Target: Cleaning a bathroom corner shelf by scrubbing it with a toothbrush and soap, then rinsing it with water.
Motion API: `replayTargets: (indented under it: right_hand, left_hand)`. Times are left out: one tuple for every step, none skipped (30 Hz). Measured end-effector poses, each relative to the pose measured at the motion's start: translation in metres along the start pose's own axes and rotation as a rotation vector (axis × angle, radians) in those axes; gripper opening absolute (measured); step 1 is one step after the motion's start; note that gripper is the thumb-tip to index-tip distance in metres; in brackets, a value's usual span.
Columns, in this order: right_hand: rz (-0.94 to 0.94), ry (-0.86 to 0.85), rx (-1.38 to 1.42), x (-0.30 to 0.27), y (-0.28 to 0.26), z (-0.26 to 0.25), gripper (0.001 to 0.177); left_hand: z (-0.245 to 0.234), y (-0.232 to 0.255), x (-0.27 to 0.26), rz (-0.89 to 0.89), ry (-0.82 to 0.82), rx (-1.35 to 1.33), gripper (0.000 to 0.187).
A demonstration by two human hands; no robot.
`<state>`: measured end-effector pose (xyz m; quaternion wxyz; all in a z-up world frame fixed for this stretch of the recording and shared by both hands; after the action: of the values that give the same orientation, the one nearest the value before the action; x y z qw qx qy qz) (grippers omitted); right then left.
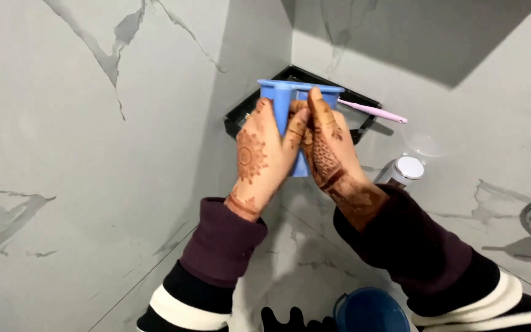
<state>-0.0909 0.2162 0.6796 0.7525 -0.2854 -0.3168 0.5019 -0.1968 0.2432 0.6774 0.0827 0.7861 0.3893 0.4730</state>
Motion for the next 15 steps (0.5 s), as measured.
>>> replayTargets:
  right_hand:
    - [0.04,-0.053,-0.137,0.012,0.0,0.001,0.046]
    - [0.085,-0.106,-0.271,0.023,0.002,0.001,0.053]
    - [0.095,-0.102,-0.272,0.029,-0.013,0.004,0.053]
    - [0.171,-0.205,-0.389,0.034,-0.027,0.005,0.046]
    - [0.248,-0.309,-0.504,0.04,-0.041,0.006,0.039]
    - [0.262,-0.302,-0.506,0.046,-0.051,-0.006,0.039]
    - [0.141,-0.301,-0.671,0.052,-0.062,-0.018,0.038]
    - [0.009,-0.302,-0.836,0.061,-0.075,-0.028,0.038]
    - [0.015,-0.303,-0.839,0.072,-0.074,-0.049,0.038]
    - [-0.043,-0.255,-1.0,0.087,-0.076,-0.068,0.025]
    - [-0.104,-0.203,-1.16,0.102,-0.078,-0.086,0.012]
    - [-0.105,-0.216,-1.164,0.113,-0.072,-0.098,0.012]
    - [-0.04,-0.252,-1.441,0.125,-0.065,-0.11,0.019]
    - [0.032,-0.282,-1.714,0.135,-0.057,-0.124,0.031]
    - [0.033,-0.291,-1.716,0.147,-0.044,-0.136,0.031]
  left_hand:
    - [-0.002,-0.007,0.007,0.016,0.048,-0.001,0.057]
    - [-0.004,-0.015,0.012,0.028,0.092,0.002,0.053]
    - [-0.004,-0.022,0.018,0.019,0.087,0.001,0.053]
    - [-0.002,-0.029,0.023,0.06,0.075,0.054,0.051]
    - [0.0,-0.035,0.029,0.102,0.063,0.107,0.049]
    - [-0.004,-0.043,0.033,0.09,0.055,0.102,0.049]
    - [-0.008,-0.051,0.038,0.078,0.063,0.169,0.051]
    - [-0.013,-0.06,0.045,0.071,0.079,0.238,0.054]
    - [-0.019,-0.062,0.044,0.065,0.078,0.236,0.054]
    - [-0.026,-0.064,0.046,0.069,0.055,0.238,0.05]
    - [-0.033,-0.065,0.046,0.073,0.031,0.239,0.047]
    - [-0.036,-0.069,0.046,0.064,0.04,0.241,0.047]
    - [-0.039,-0.071,0.046,0.104,0.061,0.266,0.048]
    - [-0.042,-0.074,0.046,0.145,0.075,0.291,0.049]
    - [-0.046,-0.08,0.046,0.137,0.078,0.293,0.049]
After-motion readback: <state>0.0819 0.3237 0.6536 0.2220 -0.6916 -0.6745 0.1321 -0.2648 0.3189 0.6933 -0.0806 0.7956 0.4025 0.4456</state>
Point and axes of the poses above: each hand's wrist, its own x-axis towards the middle knuckle, its own z-axis out of the palm, y = z × x, the point moved 1 cm from there along x, towards the middle knuckle, and after that the axes turned 4 degrees about z, right-handed, at the moved point
